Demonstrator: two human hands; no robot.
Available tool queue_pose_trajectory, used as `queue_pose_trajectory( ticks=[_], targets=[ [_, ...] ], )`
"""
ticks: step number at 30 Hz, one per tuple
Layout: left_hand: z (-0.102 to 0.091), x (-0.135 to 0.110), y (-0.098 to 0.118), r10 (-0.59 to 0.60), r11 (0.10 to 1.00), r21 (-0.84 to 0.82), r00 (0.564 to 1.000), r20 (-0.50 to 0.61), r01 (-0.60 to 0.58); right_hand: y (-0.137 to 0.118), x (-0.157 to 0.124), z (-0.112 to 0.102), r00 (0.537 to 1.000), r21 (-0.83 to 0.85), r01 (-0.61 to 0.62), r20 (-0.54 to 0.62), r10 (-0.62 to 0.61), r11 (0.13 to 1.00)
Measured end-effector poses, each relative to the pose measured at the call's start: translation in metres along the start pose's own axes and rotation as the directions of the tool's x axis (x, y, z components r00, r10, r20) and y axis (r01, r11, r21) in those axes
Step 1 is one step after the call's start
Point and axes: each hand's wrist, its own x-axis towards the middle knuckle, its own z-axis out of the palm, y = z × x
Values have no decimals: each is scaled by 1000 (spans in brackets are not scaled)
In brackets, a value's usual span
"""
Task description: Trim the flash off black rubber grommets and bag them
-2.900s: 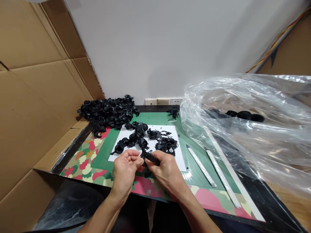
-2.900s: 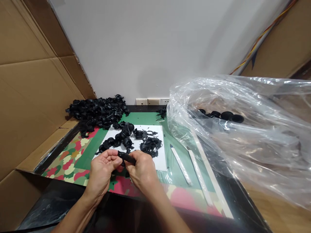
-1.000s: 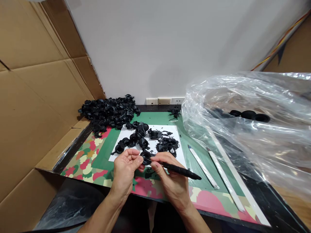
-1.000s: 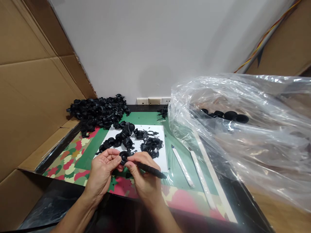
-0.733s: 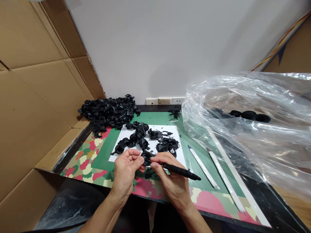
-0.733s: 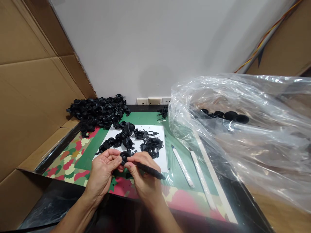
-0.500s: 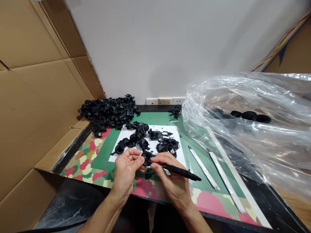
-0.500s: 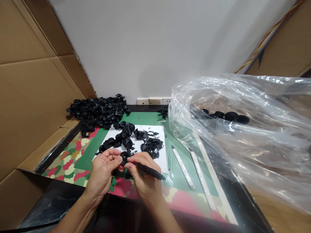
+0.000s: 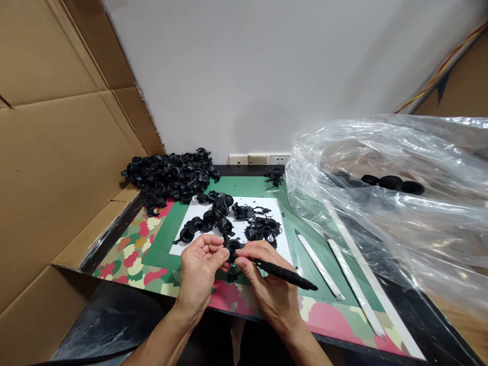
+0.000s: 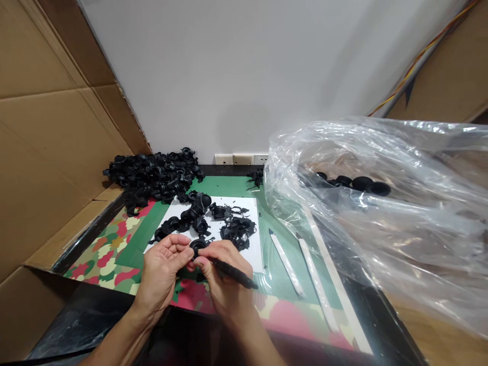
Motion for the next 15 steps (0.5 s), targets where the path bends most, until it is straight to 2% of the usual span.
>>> queue_pose_trajectory(
  ticks=[8, 11, 15],
  targets=[
    [-1, -4, 0, 13, 1000, 0, 1000, -10, -13, -3, -1, 3, 975, -111, 204, -62, -211, 973],
    [-1, -4, 2, -8, 1000, -18, 1000, -7, 7, -3, -5, 4, 978, -108, 176, -96, -186, 979],
    [-3, -5, 3, -19, 999, -36, 1000, -18, 18, 1, -8, 4, 990, 12, 72, -124, -70, 997]
  ],
)
